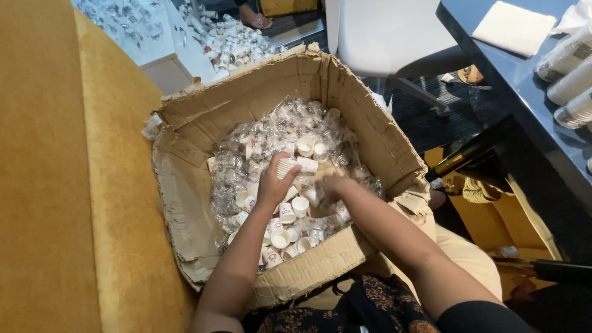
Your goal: Sorting and counting stacks of paper cups from a cardboard box onto a table.
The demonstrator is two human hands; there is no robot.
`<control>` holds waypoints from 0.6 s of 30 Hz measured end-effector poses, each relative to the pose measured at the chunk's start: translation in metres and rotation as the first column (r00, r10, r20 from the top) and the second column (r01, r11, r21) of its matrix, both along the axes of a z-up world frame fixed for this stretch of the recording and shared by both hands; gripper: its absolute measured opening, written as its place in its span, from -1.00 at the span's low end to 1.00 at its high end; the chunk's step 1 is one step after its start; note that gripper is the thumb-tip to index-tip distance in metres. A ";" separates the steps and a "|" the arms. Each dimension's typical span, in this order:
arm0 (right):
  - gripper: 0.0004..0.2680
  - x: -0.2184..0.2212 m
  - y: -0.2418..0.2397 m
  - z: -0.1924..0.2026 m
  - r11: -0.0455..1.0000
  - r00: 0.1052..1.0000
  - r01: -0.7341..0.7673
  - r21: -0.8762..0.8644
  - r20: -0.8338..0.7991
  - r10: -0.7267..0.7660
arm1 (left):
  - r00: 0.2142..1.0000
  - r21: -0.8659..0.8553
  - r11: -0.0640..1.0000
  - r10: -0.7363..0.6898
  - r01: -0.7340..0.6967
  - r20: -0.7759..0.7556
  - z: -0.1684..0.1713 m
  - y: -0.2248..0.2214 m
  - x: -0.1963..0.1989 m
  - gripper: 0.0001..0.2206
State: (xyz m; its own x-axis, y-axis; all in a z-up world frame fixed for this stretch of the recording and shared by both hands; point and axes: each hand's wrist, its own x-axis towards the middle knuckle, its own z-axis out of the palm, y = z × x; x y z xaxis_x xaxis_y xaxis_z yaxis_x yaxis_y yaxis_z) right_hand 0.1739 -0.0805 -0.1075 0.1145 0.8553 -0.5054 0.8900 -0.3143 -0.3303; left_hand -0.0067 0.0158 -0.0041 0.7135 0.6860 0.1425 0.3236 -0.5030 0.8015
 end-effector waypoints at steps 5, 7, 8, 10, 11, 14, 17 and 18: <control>-0.57 -0.017 0.003 -0.011 0.840 0.889 -0.418 -0.346 -0.346 0.300 | 0.982 0.042 0.999 0.002 -0.010 0.188 -0.003 -0.004 -0.003 -0.61; -0.60 -0.014 -0.005 0.021 0.874 0.903 -0.234 -0.425 -0.428 0.034 | 0.994 0.025 0.999 0.034 -0.037 0.108 -0.005 -0.006 -0.001 -0.57; -0.60 -0.012 -0.002 0.002 0.875 0.903 -0.232 -0.425 -0.428 0.031 | 0.994 0.026 0.999 0.030 -0.033 0.108 -0.005 -0.006 0.001 -0.57; -0.56 -0.009 0.005 -0.036 0.868 0.794 -0.167 -0.468 -0.586 -0.163 | 0.999 -0.002 1.000 0.018 -0.018 -0.050 -0.006 -0.008 0.005 -0.54; -0.56 -0.020 0.000 -0.025 0.868 0.794 -0.166 -0.468 -0.586 -0.164 | 0.999 -0.002 1.000 0.016 -0.017 -0.051 -0.005 -0.011 0.004 -0.54; -0.44 -0.047 -0.004 -0.010 0.824 0.782 -0.314 -0.471 -0.620 -0.056 | 0.991 -0.049 0.998 -0.053 0.047 -0.121 0.002 -0.016 0.004 -0.51; -0.38 -0.050 0.000 -0.031 0.811 0.812 -0.518 -0.272 -0.454 0.366 | 0.993 -0.062 0.995 -0.088 0.084 -0.078 0.002 -0.018 0.005 -0.50; -0.44 -0.045 0.000 -0.031 0.821 0.815 -0.538 -0.193 -0.369 0.448 | 0.994 -0.082 0.993 -0.091 0.086 -0.053 0.002 -0.019 0.005 -0.50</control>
